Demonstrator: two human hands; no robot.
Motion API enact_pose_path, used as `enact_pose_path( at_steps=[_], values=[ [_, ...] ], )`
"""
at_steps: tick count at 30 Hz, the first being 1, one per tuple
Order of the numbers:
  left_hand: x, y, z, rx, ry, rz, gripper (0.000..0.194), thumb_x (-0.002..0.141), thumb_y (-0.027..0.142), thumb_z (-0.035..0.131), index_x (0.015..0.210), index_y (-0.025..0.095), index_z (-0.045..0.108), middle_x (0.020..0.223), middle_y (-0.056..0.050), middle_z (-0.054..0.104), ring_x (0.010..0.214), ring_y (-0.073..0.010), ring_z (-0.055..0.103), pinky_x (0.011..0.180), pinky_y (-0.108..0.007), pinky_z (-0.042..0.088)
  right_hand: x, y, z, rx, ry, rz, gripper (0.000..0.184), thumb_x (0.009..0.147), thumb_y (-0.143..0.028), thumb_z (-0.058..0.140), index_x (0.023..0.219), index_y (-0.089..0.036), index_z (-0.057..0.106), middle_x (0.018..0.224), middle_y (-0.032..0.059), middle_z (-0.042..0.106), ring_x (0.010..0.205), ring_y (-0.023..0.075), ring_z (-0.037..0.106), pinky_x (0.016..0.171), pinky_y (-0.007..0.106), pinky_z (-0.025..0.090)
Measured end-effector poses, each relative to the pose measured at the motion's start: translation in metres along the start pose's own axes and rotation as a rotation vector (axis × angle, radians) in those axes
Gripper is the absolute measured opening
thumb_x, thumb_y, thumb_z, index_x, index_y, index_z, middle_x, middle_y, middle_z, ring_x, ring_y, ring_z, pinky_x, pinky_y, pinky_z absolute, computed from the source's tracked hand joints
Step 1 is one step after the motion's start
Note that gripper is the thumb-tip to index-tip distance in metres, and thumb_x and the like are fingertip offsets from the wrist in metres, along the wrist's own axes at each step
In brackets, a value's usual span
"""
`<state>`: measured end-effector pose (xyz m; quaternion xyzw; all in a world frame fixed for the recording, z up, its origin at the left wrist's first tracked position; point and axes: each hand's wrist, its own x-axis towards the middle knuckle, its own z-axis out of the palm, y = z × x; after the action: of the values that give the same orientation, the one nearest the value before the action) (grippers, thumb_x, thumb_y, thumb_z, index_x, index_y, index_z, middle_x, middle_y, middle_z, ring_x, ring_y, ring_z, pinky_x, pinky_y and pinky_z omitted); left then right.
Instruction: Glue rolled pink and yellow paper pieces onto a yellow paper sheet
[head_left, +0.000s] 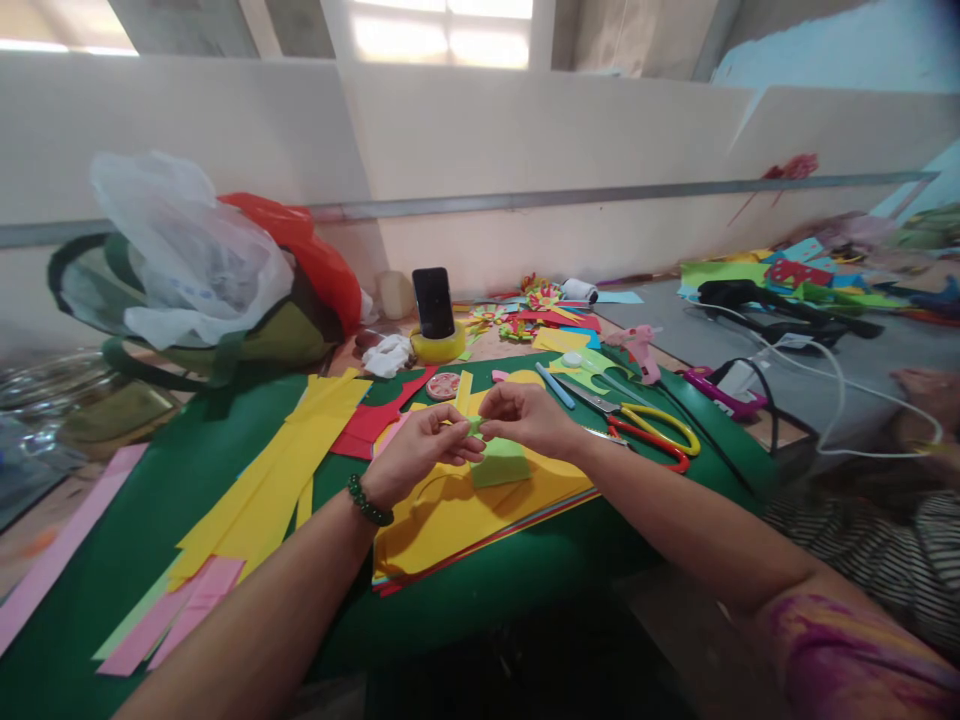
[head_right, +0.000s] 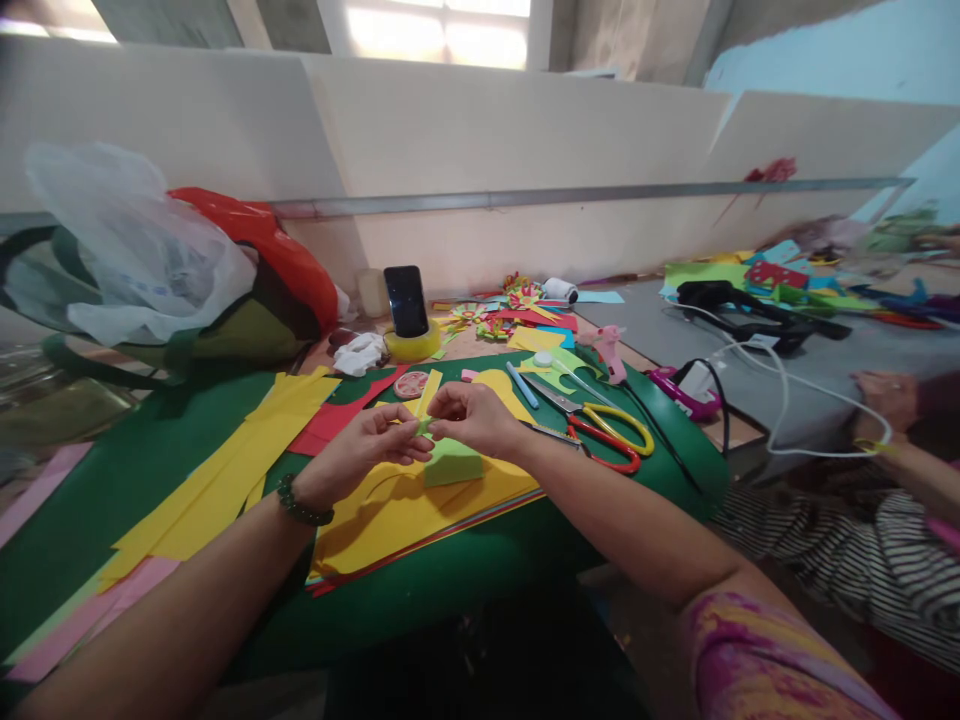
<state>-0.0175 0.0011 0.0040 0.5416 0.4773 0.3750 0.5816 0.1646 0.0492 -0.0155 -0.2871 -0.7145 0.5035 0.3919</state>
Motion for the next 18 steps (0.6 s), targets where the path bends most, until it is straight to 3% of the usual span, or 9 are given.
enact_pose_path(
  at_steps=[4,9,12,14,18],
  values=[
    [0.001,-0.002,0.002,0.084,0.026,0.042,0.037,0.074,0.047,0.073,0.072,0.017,0.052,0.069,-0.005,0.073,0.066,-0.0168,0.071,0.059,-0.024,0.05,-0.001,0.002,0.003,-0.08,0.058,-0.048,0.026,0.064,-0.034,0.077,0.074,-0.018,0.059,0.067,-0.0015,0.063,0.062,0.0121,0.061,0.06,0.026,0.049],
    [-0.001,-0.005,0.007,0.387,0.152,0.296,0.02,0.083,0.031,0.062,0.067,0.019,0.055,0.067,-0.004,0.07,0.067,-0.0176,0.068,0.063,-0.027,0.051,-0.002,-0.005,0.002,-0.113,-0.053,0.014,0.037,0.072,-0.052,0.071,0.07,-0.016,0.06,0.062,0.0001,0.063,0.055,0.0114,0.059,0.054,0.025,0.048],
    [-0.003,-0.003,0.009,0.479,0.177,0.375,0.021,0.083,0.028,0.06,0.065,0.02,0.054,0.064,-0.003,0.068,0.064,-0.0168,0.066,0.061,-0.027,0.049,-0.003,-0.01,0.002,-0.111,-0.047,0.045,0.043,0.071,-0.058,0.069,0.067,-0.016,0.059,0.06,-0.0003,0.062,0.051,0.0106,0.058,0.051,0.024,0.048],
    [-0.004,0.0,0.009,0.429,0.163,0.351,0.024,0.084,0.032,0.06,0.065,0.02,0.052,0.064,-0.002,0.067,0.064,-0.0164,0.066,0.061,-0.026,0.049,-0.004,-0.01,0.002,-0.124,-0.017,0.027,0.043,0.071,-0.058,0.069,0.068,-0.017,0.059,0.058,-0.0005,0.061,0.049,0.01,0.057,0.049,0.023,0.047],
    [-0.003,0.005,0.008,0.223,0.103,0.176,0.031,0.079,0.048,0.064,0.075,0.019,0.054,0.074,-0.003,0.071,0.071,-0.0173,0.069,0.06,-0.025,0.048,-0.004,-0.007,0.004,-0.115,0.051,-0.022,0.038,0.075,-0.054,0.067,0.069,-0.017,0.059,0.057,-0.0008,0.061,0.048,0.0096,0.055,0.047,0.023,0.046]
  ],
)
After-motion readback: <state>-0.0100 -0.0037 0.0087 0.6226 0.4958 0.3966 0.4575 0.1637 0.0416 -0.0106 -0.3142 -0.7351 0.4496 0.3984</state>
